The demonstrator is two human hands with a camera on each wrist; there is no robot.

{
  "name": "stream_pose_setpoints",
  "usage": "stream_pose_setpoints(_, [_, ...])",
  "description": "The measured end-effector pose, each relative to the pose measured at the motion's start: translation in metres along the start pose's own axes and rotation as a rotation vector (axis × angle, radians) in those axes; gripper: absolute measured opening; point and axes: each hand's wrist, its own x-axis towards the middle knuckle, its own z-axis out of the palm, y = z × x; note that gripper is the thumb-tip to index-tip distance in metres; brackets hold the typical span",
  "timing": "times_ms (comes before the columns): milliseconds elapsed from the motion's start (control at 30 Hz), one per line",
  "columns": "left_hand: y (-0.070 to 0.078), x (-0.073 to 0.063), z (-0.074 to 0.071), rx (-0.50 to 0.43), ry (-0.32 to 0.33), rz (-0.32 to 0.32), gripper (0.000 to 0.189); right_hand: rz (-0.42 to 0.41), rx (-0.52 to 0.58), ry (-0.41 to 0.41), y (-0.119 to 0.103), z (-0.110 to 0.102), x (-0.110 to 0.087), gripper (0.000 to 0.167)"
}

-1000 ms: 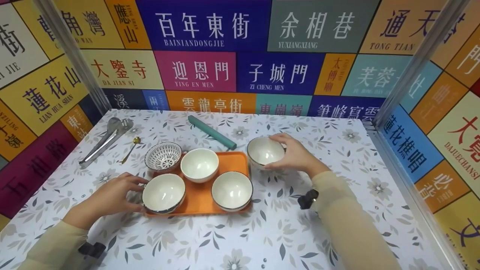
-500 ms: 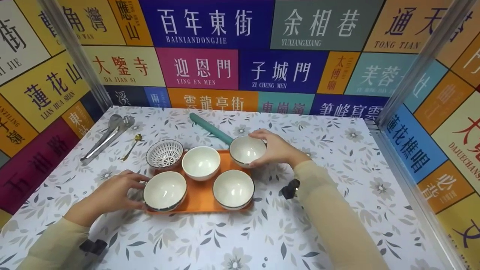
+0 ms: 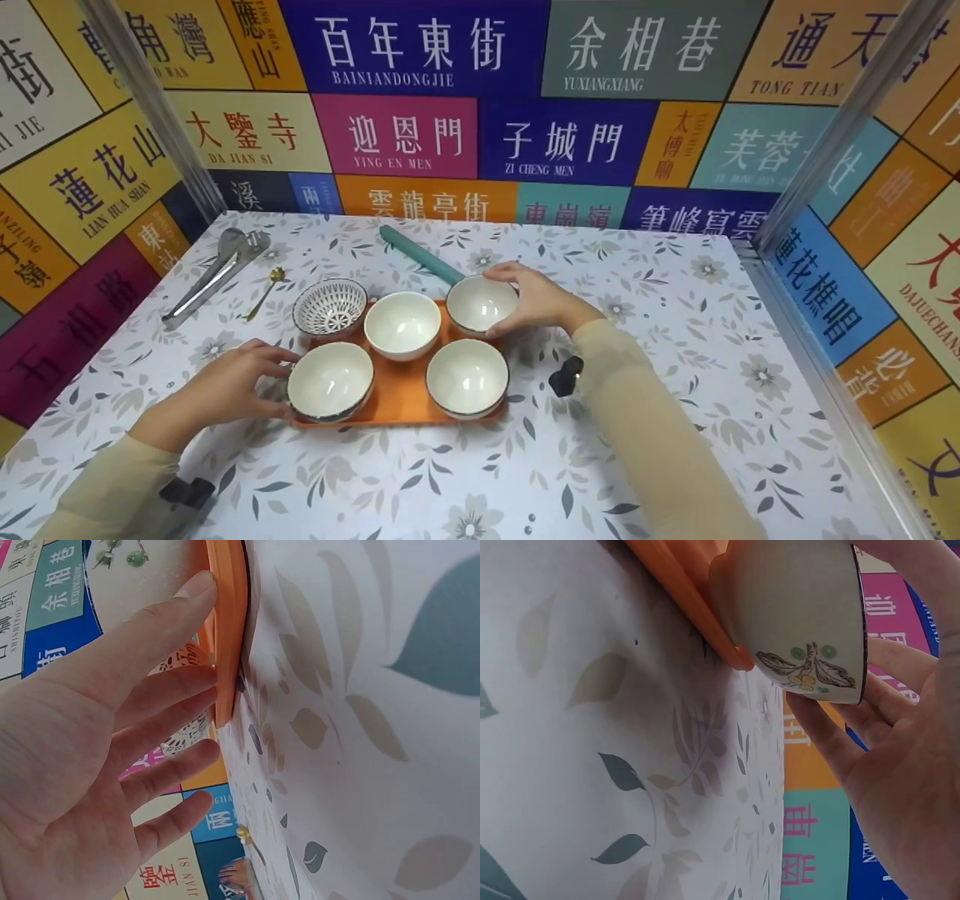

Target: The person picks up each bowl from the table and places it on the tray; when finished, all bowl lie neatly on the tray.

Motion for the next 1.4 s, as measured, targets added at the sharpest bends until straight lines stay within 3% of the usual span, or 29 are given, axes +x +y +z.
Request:
stream_pose_setpoints(167, [-0.001,0.0,0.001,0.029,0.022,0.031,0.054,-0.004,0.002,0.001,0.002,0.003,0.001,0.104])
stream_pose_setpoints(500, [0.002,0.0,0.001,0.014,0.018,0.016,0.056,-0.016,-0.056,-0.006,0.005,0.004,0.005,0.104])
stream_pose_setpoints(800, [0.005,0.002,0.001,-0.015,-0.005,-0.019,0.057,-0.005,0.026,-0.006,0.007,0.008,0.005,0.102])
stream_pose_setpoints(1100, [0.003,0.006,0.003,-0.007,-0.012,-0.001,0.058,0.006,0.06,0.011,0.012,0.007,-0.004,0.102])
stream_pose_setpoints(1267, [0.0,0.006,0.002,-0.025,-0.027,0.011,0.056,0.021,0.088,0.094,0.012,0.006,-0.018,0.093])
stream_pose_setpoints(1400, [-0.009,0.006,-0.004,-0.149,-0.092,0.019,0.047,0.071,0.011,0.217,0.017,0.004,-0.034,0.079])
